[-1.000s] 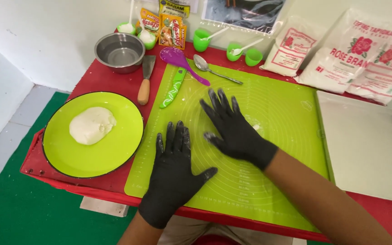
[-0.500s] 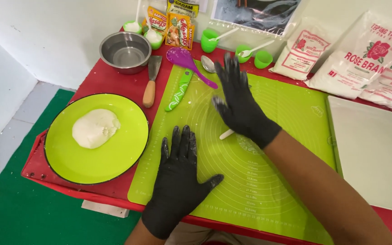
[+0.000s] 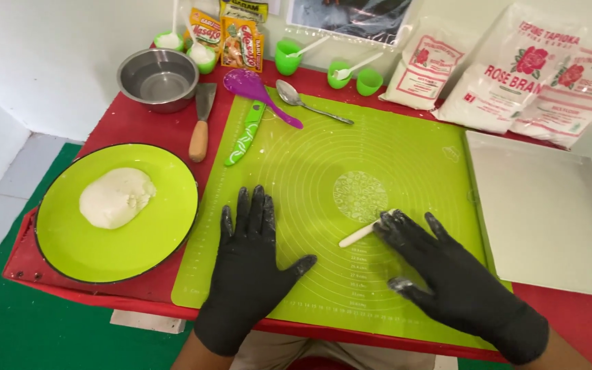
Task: Rolling a piece of dough into a long rope and cutting it into small segments using a scraper tool.
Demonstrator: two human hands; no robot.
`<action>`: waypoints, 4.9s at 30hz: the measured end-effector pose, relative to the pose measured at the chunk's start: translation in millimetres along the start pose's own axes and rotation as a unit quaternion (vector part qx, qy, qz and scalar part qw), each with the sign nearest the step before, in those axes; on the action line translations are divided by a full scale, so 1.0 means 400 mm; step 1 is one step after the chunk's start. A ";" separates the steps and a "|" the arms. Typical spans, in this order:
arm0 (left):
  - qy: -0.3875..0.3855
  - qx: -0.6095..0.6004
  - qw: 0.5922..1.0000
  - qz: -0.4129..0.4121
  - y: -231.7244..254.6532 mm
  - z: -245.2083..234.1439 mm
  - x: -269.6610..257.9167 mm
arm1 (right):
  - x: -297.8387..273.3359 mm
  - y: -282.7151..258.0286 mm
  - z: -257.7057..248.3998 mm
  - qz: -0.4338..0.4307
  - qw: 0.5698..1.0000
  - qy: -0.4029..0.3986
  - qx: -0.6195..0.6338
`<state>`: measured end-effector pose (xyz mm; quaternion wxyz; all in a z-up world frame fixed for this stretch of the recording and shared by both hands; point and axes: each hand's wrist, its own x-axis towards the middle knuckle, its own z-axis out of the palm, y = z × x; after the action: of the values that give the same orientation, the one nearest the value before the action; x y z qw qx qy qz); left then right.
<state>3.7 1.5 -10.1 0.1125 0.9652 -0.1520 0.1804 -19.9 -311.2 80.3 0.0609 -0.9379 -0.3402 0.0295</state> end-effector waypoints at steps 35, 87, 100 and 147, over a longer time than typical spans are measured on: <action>-0.001 0.021 1.000 0.005 -0.003 0.004 0.000 | 0.408 0.130 0.046 -0.094 0.993 0.035 0.063; 0.011 -0.020 1.000 0.022 0.002 -0.009 0.000 | 0.441 0.155 0.036 -0.038 0.989 0.006 0.145; 0.007 -0.018 0.999 0.025 0.001 -0.018 0.003 | 0.615 0.210 0.057 -0.019 0.975 0.155 0.158; 0.020 -0.016 0.999 0.037 0.004 -0.020 0.002 | 0.431 0.167 0.070 -0.055 0.993 0.059 0.086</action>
<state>1.2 1.9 -2.1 0.1245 0.9533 -0.1881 0.2009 152.2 -248.9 41.4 0.1630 -0.9091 -0.3834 -0.0001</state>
